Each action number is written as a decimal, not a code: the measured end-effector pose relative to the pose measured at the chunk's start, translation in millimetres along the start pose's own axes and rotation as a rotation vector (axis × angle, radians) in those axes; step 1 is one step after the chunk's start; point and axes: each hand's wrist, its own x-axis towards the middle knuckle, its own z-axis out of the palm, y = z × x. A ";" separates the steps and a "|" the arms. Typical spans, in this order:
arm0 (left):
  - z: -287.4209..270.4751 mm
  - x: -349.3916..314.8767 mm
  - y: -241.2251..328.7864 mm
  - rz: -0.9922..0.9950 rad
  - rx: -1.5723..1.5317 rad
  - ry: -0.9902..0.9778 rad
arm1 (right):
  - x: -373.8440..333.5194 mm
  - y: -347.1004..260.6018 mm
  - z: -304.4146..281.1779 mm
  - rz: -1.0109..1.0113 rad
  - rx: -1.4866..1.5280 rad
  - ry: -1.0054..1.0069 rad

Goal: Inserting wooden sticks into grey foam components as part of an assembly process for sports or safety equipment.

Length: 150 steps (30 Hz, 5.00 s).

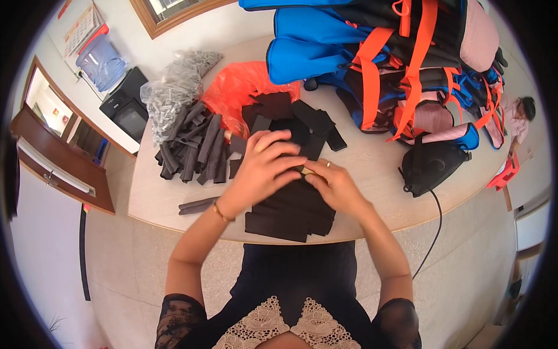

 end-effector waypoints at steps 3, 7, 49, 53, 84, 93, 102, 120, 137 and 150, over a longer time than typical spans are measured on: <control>2.3 -19.2 15.5 -0.187 0.113 0.804 | -6.1 -0.6 9.5 0.091 0.160 -0.003; 23.3 -27.5 9.9 -0.542 -1.322 0.936 | -8.6 -10.7 25.3 0.171 0.274 -0.076; 15.7 -44.2 22.7 -0.763 -1.136 0.242 | 59.4 -45.0 39.2 -0.094 0.180 0.375; 40.0 -56.6 74.0 -0.849 -1.216 0.344 | 91.3 -59.8 11.1 0.198 0.394 0.572; 28.9 -45.9 37.4 -0.689 -1.000 0.964 | 64.3 -50.2 72.1 0.294 0.604 0.203; 42.4 -48.1 18.9 -1.029 -1.083 1.127 | 25.1 -57.5 49.8 0.366 0.583 -0.043; 32.8 -28.3 7.9 -0.821 -1.134 1.238 | 27.9 -37.2 54.2 0.374 0.537 -0.098; 16.8 -78.5 31.2 -0.746 -1.567 0.887 | 17.6 -68.5 61.3 0.192 0.589 0.020; 12.4 -112.7 57.3 -0.988 -1.060 0.918 | 23.3 -82.7 98.7 0.135 0.437 -0.229; -51.3 -84.3 -49.5 -0.397 0.444 0.737 | -22.7 -78.0 55.8 0.205 0.601 -0.505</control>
